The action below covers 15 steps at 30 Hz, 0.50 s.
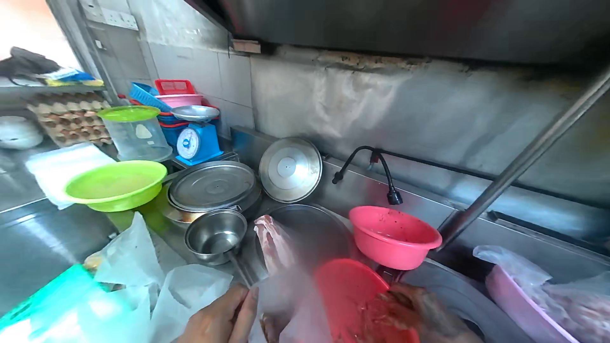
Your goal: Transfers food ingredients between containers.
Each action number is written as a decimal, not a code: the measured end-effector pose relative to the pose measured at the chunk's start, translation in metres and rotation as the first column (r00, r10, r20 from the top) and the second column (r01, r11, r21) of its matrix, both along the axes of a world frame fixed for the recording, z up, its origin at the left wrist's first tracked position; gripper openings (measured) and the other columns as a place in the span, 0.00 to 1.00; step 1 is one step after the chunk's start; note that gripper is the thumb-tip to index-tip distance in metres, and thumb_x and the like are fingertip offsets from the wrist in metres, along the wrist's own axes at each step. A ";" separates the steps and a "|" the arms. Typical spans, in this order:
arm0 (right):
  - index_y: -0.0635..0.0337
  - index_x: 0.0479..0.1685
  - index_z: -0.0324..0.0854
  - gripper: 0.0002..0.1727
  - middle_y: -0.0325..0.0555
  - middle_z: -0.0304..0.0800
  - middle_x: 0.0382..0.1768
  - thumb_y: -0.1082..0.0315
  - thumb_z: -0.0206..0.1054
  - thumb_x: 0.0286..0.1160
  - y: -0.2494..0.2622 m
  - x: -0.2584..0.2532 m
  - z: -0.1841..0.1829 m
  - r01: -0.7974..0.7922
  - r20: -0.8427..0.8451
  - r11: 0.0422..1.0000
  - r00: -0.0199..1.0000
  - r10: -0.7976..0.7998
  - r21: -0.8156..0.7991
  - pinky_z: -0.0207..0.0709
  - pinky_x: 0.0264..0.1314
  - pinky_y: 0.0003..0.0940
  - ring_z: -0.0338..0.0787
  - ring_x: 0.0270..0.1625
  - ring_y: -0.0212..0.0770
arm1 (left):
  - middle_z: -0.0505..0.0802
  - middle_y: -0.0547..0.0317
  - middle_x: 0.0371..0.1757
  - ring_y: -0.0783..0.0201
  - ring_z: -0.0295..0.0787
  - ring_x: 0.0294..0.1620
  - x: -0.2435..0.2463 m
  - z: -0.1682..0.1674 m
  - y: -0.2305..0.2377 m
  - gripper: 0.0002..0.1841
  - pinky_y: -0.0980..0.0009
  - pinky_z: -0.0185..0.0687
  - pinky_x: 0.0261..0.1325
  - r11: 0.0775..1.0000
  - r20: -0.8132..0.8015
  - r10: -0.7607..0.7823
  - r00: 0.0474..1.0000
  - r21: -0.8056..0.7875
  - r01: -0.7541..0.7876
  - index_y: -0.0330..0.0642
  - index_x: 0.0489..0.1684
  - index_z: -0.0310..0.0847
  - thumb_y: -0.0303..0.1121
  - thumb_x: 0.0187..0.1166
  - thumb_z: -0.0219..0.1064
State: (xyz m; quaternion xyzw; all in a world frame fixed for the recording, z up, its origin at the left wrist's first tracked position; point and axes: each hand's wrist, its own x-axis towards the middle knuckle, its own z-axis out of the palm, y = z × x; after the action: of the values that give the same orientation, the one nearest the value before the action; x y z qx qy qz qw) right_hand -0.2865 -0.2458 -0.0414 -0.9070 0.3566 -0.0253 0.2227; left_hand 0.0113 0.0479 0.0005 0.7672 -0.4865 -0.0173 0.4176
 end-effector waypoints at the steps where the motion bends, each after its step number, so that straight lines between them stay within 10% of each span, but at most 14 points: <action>1: 0.64 0.54 0.89 0.18 0.59 0.94 0.41 0.61 0.73 0.74 0.005 0.002 0.019 -0.045 0.072 0.999 0.996 0.047 -0.024 0.84 0.54 0.61 0.94 0.44 0.57 | 0.86 0.49 0.19 0.57 0.84 0.19 -0.001 0.000 -0.001 0.21 0.56 0.79 0.24 1.000 0.013 0.006 1.000 0.001 -0.006 0.32 0.31 0.84 0.40 0.90 0.56; 9: 0.60 0.51 0.90 0.13 0.37 0.93 0.33 0.63 0.77 0.73 0.077 0.046 0.156 -0.322 0.539 0.942 0.779 0.319 -0.093 0.84 0.36 0.22 0.87 0.31 0.24 | 0.83 0.50 0.16 0.56 0.80 0.17 -0.005 0.014 -0.010 0.22 0.56 0.74 0.21 0.998 0.093 0.053 0.994 -0.043 -0.049 0.33 0.27 0.83 0.38 0.90 0.55; 13: 0.59 0.50 0.91 0.12 0.42 0.92 0.30 0.64 0.74 0.74 0.114 0.098 0.156 -0.316 0.483 0.917 0.780 0.398 -0.246 0.84 0.33 0.31 0.87 0.28 0.33 | 0.83 0.53 0.16 0.57 0.82 0.17 -0.004 0.017 -0.015 0.22 0.56 0.77 0.21 0.998 0.084 0.059 0.995 -0.030 -0.057 0.35 0.27 0.83 0.40 0.90 0.52; 15: 0.59 0.53 0.90 0.14 0.51 0.95 0.42 0.61 0.69 0.78 0.130 0.126 0.137 -0.352 0.316 0.893 0.844 0.433 -0.282 0.87 0.53 0.44 0.95 0.44 0.46 | 0.84 0.55 0.16 0.60 0.82 0.16 -0.002 0.017 -0.017 0.23 0.58 0.79 0.21 0.998 0.074 0.057 0.996 -0.034 -0.054 0.37 0.29 0.83 0.42 0.91 0.51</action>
State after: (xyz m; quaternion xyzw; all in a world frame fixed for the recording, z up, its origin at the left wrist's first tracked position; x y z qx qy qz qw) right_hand -0.1600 -0.1161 0.0951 -0.9579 0.1093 -0.1876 0.1879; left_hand 0.0094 0.0305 0.0171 0.7737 -0.4804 0.0308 0.4119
